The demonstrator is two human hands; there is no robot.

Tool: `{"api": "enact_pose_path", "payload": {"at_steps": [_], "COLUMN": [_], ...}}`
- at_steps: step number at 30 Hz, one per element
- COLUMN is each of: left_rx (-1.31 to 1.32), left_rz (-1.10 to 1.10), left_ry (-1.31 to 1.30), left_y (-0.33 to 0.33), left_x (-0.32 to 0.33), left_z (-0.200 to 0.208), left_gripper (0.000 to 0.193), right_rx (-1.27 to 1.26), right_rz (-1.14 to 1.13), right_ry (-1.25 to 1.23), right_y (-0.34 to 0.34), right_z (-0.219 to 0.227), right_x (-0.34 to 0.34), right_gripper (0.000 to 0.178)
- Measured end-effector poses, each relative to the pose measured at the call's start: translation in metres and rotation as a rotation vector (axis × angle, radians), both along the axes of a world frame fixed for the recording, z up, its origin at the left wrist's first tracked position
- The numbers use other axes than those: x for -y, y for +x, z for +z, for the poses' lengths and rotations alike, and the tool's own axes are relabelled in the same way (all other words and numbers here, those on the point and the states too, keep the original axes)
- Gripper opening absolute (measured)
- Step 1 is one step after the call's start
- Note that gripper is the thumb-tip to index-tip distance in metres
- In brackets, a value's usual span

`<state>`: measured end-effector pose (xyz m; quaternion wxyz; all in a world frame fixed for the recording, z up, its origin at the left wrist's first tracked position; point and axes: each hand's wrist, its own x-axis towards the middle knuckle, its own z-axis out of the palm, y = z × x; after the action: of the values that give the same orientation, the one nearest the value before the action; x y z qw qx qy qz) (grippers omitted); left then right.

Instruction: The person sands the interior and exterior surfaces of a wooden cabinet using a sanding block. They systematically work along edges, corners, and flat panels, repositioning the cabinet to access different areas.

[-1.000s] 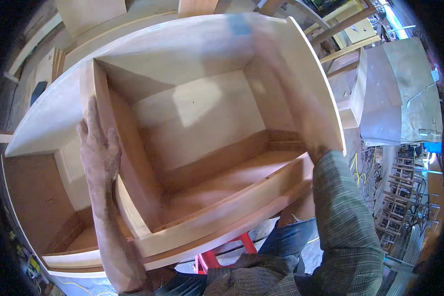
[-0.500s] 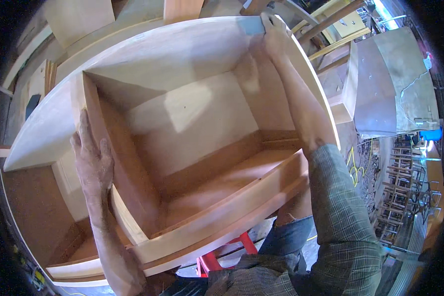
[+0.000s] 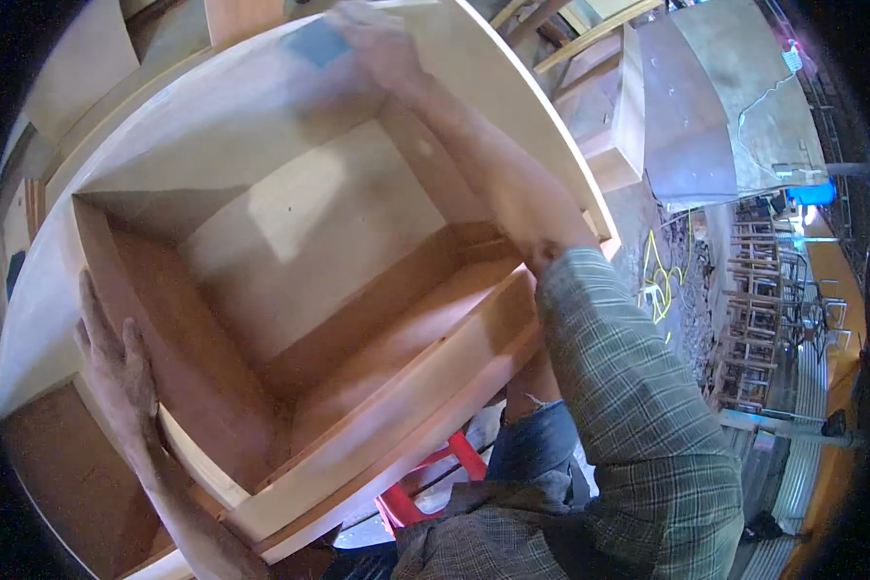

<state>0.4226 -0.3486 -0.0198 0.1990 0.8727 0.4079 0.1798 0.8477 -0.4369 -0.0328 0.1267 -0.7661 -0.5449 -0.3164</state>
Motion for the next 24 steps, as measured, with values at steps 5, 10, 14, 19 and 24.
{"api": "enact_pose_path", "payload": {"at_steps": [5,10,14,19,24], "left_rx": [-0.039,-0.036,-0.048,0.021,-0.006], "left_rz": [-0.007,-0.071,-0.035,-0.090,-0.073], "left_ry": [0.024,0.119,0.024,0.038,0.056], "left_y": [-0.006,-0.003,-0.014,-0.003,-0.014], "left_x": [-0.006,-0.006,-0.013,-0.014,-0.019], "left_z": [-0.003,-0.008,-0.010,-0.020,-0.017], "left_gripper": [0.064,0.062,0.056,0.055,0.056], "right_rx": [-0.090,-0.033,-0.047,-0.063,-0.016], "right_rz": [-0.058,-0.046,-0.004,-0.100,0.048], "right_ry": [0.034,-0.005,-0.007,-0.034,-0.050], "right_y": [0.017,-0.003,0.000,0.007,-0.018], "right_z": [0.022,0.006,0.013,0.022,-0.003], "right_x": [0.019,0.014,0.018,0.033,0.010], "right_gripper": [0.033,0.034,0.034,0.035,0.035]}}
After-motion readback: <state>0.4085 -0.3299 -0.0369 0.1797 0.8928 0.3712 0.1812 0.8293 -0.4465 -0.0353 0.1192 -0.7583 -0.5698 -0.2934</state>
